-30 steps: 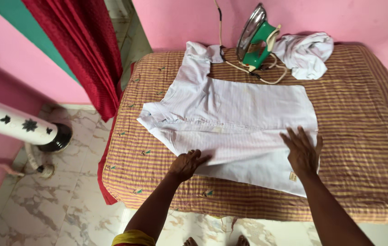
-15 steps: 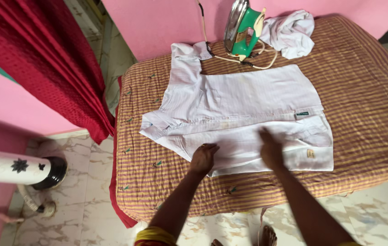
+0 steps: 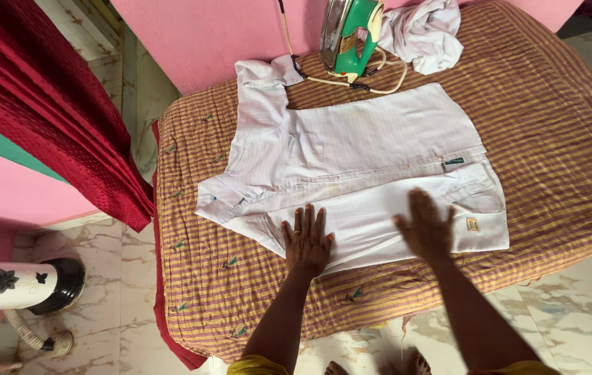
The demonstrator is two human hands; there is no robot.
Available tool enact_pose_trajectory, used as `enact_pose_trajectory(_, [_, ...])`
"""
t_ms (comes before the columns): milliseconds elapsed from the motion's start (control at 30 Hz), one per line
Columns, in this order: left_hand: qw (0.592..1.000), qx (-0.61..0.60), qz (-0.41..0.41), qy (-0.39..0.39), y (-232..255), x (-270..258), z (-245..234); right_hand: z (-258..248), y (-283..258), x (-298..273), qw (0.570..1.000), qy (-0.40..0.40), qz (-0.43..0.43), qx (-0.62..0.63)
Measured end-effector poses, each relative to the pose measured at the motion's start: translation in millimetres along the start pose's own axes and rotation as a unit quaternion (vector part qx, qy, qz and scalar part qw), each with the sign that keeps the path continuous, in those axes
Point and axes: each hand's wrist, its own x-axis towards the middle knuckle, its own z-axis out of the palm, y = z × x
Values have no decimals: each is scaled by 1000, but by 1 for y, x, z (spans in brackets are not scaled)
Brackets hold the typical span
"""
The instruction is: The person irons a white shirt laid out on a bed using a green electric iron. They smooth the fabric with their hands, iron the front and sleeves, and then fold the shirt. Finally, the person hangs the shirt on a wall-mounted rack.
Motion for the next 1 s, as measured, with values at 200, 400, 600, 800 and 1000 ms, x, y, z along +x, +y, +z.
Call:
enact_pose_trajectory(200, [1000,-3,13,22,-4,6,13,8,57,4,999,0,27,42])
enact_pose_trajectory(400, [997,-56,31,46,-13,9,17,-13,66,28,987,-154,47,-9])
enact_pose_trajectory(600, [992,-68,108,11,-46,44,26,-35,38,92,941,-302,86,-123])
enact_pose_trajectory(800, [961,-179,37,209,-109,105,28,-17,-49,172,987,-150,3,60])
enact_pose_trajectory(1000, [922,-195,-72,326,-161,169,-28,-22,-170,280,976,-151,-71,137])
